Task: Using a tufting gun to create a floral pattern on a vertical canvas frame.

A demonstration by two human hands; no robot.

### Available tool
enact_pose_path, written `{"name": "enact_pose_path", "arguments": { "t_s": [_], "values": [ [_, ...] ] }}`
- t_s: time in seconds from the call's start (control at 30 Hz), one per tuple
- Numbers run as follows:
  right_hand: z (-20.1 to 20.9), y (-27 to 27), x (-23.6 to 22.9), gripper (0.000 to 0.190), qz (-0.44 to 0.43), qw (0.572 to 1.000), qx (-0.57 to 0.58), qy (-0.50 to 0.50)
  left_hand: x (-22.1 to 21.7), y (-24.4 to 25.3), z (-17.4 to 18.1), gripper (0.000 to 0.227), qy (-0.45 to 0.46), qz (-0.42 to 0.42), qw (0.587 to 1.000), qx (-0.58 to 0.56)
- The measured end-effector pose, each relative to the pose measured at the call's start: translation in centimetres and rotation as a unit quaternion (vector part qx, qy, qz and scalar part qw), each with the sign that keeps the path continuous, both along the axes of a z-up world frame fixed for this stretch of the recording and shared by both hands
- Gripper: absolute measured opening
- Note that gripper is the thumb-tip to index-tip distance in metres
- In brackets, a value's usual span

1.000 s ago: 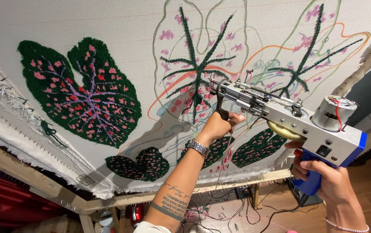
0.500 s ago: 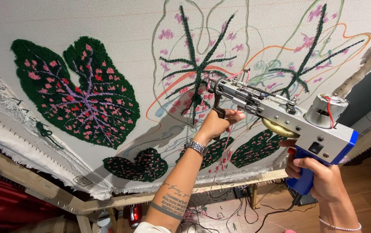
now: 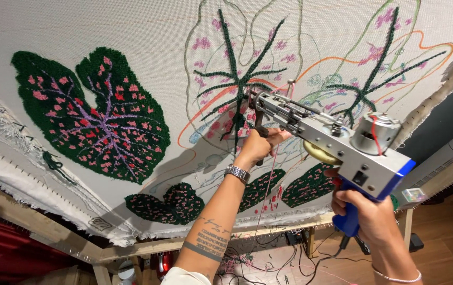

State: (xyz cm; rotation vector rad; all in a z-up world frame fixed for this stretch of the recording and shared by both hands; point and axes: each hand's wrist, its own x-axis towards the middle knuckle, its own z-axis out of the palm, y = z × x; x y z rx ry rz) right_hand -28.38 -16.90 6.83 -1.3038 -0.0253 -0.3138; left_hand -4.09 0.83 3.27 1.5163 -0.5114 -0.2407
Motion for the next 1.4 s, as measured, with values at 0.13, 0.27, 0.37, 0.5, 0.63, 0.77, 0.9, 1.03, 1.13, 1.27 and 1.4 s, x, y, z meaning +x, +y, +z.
{"name": "enact_pose_path", "arguments": {
  "t_s": [0.13,0.27,0.37,0.5,0.63,0.77,0.9,1.03,1.13,1.27,1.4],
  "values": [
    [0.3,2.1,0.8,0.029,-0.046,0.999,0.001,0.014,2.3,0.0,-0.9,0.034,-0.006,-0.009,0.999,-0.042],
    [-0.5,2.6,1.8,0.022,-0.075,0.997,0.004,0.008,3.6,0.0,-1.0,0.029,0.0,-0.013,0.999,-0.043],
    [-0.4,2.7,1.9,0.022,-0.076,0.997,0.007,0.002,4.5,-0.3,-2.1,0.028,-0.007,-0.019,0.999,-0.05],
    [-2.0,1.3,2.4,0.026,-0.042,0.999,0.014,-0.015,5.0,-0.4,-2.7,0.03,-0.023,-0.024,0.998,-0.047],
    [0.1,2.4,2.1,0.03,-0.067,0.998,0.011,0.001,2.9,0.4,0.4,0.033,-0.016,-0.039,0.999,-0.033],
    [-0.8,1.4,2.4,0.029,-0.058,0.998,0.02,-0.004,2.9,0.5,0.6,0.032,-0.034,-0.035,0.998,-0.032],
    [0.0,1.9,2.2,0.031,-0.056,0.998,0.035,0.009,2.9,0.8,1.0,0.029,-0.004,-0.065,0.996,-0.067],
    [-0.5,1.2,2.1,0.031,-0.041,0.998,0.042,0.005,2.5,0.9,1.3,0.033,-0.045,-0.08,0.994,-0.054],
    [-0.4,0.4,1.7,0.032,-0.034,0.998,0.04,0.019,2.7,0.4,0.7,0.035,-0.038,-0.058,0.997,-0.014],
    [-0.7,-1.4,0.3,0.036,-0.005,0.999,0.032,0.017,1.6,-0.1,-0.3,0.033,0.054,-0.076,0.99,-0.102],
    [-0.4,-3.0,-1.4,0.031,-0.032,0.999,0.017,0.019,-2.3,-0.2,2.1,0.038,0.014,-0.085,0.995,-0.055]
  ]
}}
